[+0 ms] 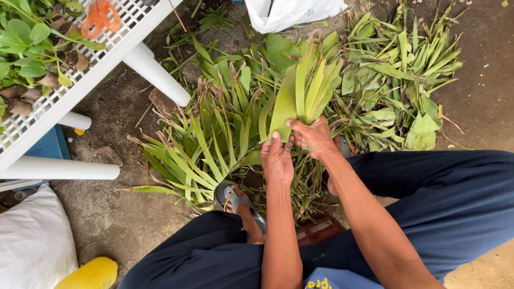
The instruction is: Trimming and bundling long green leaves using a knife in an agricultural setting.
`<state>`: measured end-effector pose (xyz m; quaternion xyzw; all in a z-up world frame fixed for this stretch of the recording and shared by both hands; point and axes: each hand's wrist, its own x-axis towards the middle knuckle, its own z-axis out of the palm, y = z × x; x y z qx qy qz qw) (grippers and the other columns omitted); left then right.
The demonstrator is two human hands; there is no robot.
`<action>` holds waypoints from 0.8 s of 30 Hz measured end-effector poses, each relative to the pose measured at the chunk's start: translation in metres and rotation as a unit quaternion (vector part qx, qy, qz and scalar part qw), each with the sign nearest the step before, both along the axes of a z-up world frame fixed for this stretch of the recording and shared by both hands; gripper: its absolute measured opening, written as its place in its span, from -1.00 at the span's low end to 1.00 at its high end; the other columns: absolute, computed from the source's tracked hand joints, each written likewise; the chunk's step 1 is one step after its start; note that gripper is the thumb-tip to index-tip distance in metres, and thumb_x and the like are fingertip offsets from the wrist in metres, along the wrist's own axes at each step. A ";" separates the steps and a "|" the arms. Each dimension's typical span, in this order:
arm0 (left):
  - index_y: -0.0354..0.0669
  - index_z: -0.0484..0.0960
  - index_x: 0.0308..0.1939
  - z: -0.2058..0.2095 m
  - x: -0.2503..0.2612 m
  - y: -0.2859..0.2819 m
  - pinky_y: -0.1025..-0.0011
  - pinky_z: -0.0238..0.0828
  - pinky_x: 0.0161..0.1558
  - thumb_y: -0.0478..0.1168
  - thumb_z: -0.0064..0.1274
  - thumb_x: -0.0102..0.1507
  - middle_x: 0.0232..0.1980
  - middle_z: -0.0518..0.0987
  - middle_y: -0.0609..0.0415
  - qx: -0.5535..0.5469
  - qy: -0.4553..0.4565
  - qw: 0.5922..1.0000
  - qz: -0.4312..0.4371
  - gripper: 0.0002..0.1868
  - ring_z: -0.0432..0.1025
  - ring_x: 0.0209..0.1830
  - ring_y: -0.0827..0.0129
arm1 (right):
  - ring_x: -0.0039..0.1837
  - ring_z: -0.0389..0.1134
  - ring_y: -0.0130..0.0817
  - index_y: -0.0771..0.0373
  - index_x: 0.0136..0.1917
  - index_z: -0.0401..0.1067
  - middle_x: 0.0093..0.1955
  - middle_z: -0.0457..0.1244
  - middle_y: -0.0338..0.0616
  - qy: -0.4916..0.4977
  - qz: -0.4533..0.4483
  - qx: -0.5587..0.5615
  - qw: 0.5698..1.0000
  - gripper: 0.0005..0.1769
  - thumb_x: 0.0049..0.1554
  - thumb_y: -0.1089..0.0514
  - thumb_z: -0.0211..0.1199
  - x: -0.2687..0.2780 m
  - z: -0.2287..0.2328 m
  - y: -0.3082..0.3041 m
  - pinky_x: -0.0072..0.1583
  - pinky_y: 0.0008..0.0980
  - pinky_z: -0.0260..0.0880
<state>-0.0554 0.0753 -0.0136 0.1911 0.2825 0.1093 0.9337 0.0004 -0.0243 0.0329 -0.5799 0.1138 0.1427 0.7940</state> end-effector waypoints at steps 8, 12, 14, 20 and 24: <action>-0.15 0.70 -0.26 0.010 0.003 0.011 0.23 0.59 0.07 -0.21 0.26 0.28 -0.06 0.71 -0.17 -0.029 -0.021 0.998 0.043 -0.89 0.61 -0.05 0.15 | -0.59 0.13 -0.69 0.26 -0.11 0.54 -0.56 0.22 -0.31 -0.046 0.048 -0.048 0.997 -0.92 0.10 0.29 0.41 -0.001 0.012 0.011 -0.52 -0.62 0.22; -0.19 0.68 -0.18 0.003 0.001 0.019 0.20 0.56 0.12 -0.26 0.24 0.29 0.01 0.68 -0.22 -0.040 -0.022 0.998 0.050 -0.91 0.58 0.01 0.11 | -0.57 0.15 -0.68 0.27 -0.09 0.52 -0.50 0.27 -0.25 -0.055 0.058 -0.053 0.995 -0.89 0.08 0.31 0.40 -0.004 0.001 0.015 -0.52 -0.64 0.22; -0.18 0.68 -0.19 0.002 0.000 0.020 0.20 0.54 0.13 -0.26 0.25 0.30 0.01 0.67 -0.21 -0.025 -0.025 0.999 0.038 -0.91 0.57 0.02 0.13 | -0.58 0.14 -0.65 0.31 -0.06 0.52 -0.47 0.27 -0.27 -0.063 0.079 -0.100 0.990 -0.93 0.15 0.30 0.34 -0.004 -0.001 0.016 -0.51 -0.67 0.21; -0.24 0.64 -0.18 -0.001 0.000 0.028 0.21 0.57 0.10 -0.30 0.25 0.30 0.00 0.66 -0.25 -0.035 -0.029 0.998 0.052 -0.89 0.58 0.00 0.11 | -0.55 0.18 -0.66 0.31 -0.03 0.52 -0.38 0.34 -0.12 -0.077 0.071 -0.068 0.992 -0.86 0.14 0.29 0.42 -0.001 0.006 0.033 -0.51 -0.64 0.23; -0.23 0.64 -0.20 -0.006 0.002 0.031 0.21 0.56 0.14 -0.33 0.25 0.29 0.02 0.66 -0.25 -0.036 -0.039 0.997 0.049 -0.91 0.59 0.00 0.10 | -0.56 0.15 -0.68 0.30 -0.08 0.50 -0.39 0.34 -0.11 -0.082 0.074 -0.056 0.992 -0.90 0.15 0.27 0.41 -0.003 0.012 0.037 -0.51 -0.65 0.20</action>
